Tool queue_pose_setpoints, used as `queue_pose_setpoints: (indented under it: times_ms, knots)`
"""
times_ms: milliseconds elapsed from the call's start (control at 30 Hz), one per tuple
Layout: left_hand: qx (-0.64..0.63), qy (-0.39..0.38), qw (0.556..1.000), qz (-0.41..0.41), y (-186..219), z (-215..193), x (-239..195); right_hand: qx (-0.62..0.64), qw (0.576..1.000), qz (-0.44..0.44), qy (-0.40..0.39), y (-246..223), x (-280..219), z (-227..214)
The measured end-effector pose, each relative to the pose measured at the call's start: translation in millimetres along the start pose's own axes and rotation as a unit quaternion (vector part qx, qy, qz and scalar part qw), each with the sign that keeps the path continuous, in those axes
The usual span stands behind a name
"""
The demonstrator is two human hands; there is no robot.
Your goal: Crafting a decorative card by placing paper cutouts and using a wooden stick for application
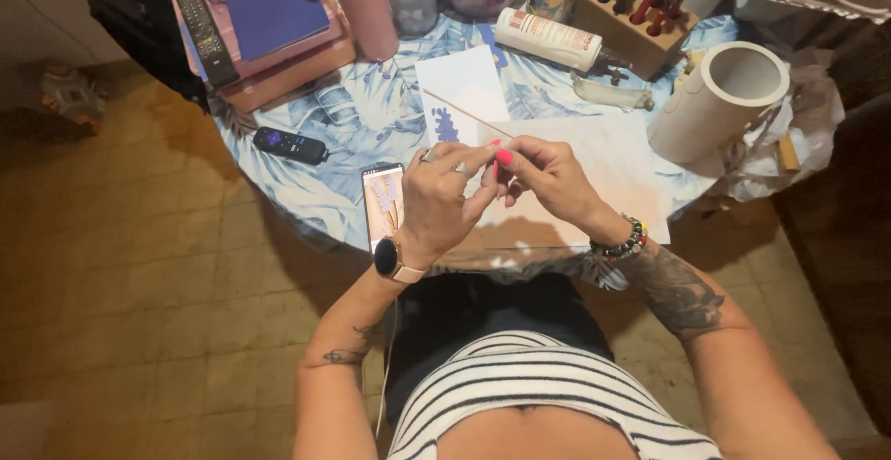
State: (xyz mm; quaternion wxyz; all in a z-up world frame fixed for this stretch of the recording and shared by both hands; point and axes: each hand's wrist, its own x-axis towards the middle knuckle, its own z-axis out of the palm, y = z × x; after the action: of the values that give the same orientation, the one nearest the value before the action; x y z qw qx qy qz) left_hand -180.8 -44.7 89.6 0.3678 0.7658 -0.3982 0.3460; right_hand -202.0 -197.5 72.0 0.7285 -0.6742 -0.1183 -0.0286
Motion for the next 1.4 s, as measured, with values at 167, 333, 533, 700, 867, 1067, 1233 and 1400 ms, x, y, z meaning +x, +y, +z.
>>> queue_pose_setpoints:
  times_ms: [167,333,533,700,867,1067,1233,1400]
  knots:
    - [-0.019,0.017,1.000,-0.013,-2.3,-1.4,-2.1,-0.009,1.000,0.009,-0.017,-4.4,-0.3,3.1]
    - [-0.006,0.020,1.000,-0.012,-1.9,-4.2,-3.5,-0.019,1.000,0.011,-0.021,2.2,-1.2,4.9]
    - [-0.013,0.015,1.000,-0.018,-2.3,-3.4,-6.1,-0.032,0.999,0.004,-0.006,5.6,-1.3,6.5]
    - [-0.012,0.015,1.000,-0.023,-2.7,-2.3,-6.9,-0.033,0.999,0.009,-0.006,9.9,-2.7,4.5]
    - [-0.015,0.010,1.000,-0.022,-4.1,0.5,-9.7,-0.027,1.000,-0.008,-0.004,18.3,-1.8,2.4]
    - [-0.003,0.015,1.000,-0.024,-0.8,0.9,-9.8,-0.054,0.998,-0.033,0.003,28.5,-0.5,-1.2]
    - [0.008,0.016,1.000,-0.017,-4.2,6.0,-16.7,-0.065,0.997,-0.030,0.003,34.7,-1.7,-3.9]
    - [0.020,-0.028,0.999,-0.021,-7.2,13.4,-36.6,-0.070,0.997,-0.029,-0.008,33.8,-4.4,-8.0]
